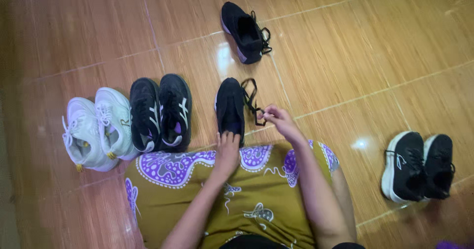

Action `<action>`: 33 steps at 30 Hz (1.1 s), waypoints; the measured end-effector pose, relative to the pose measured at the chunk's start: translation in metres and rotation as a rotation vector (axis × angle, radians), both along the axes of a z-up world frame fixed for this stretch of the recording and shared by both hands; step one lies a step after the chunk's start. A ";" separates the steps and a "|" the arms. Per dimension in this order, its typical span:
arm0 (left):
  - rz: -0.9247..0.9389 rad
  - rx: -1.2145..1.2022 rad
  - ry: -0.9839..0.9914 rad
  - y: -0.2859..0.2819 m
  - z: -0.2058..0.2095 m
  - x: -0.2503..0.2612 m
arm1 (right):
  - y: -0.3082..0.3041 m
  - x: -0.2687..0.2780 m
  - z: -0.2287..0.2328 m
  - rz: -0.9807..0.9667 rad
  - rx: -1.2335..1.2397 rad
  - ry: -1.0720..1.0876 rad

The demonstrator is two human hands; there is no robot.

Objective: The person sits on the floor and removes the laces from a pair of black sneakers, then re-laces them by threading the laces through the eyelets and tying a knot. The person repeats this process for a second pair of black sneakers.

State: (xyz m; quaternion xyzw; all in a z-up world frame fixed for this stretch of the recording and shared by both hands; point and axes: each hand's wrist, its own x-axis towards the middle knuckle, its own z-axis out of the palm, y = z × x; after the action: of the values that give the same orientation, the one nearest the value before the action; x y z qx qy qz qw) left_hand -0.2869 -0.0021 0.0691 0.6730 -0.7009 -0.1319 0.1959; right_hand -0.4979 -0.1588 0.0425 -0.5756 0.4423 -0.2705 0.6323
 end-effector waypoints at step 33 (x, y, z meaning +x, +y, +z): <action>-0.024 0.131 0.611 -0.126 0.081 0.114 | -0.056 -0.011 0.094 0.128 -0.686 0.293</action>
State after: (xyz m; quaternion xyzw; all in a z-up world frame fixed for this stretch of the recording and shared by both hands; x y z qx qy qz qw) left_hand -0.1731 -0.1281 0.1506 0.6051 -0.6075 -0.3752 0.3522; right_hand -0.5087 -0.2145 0.1370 -0.8130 0.3748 -0.2777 0.3486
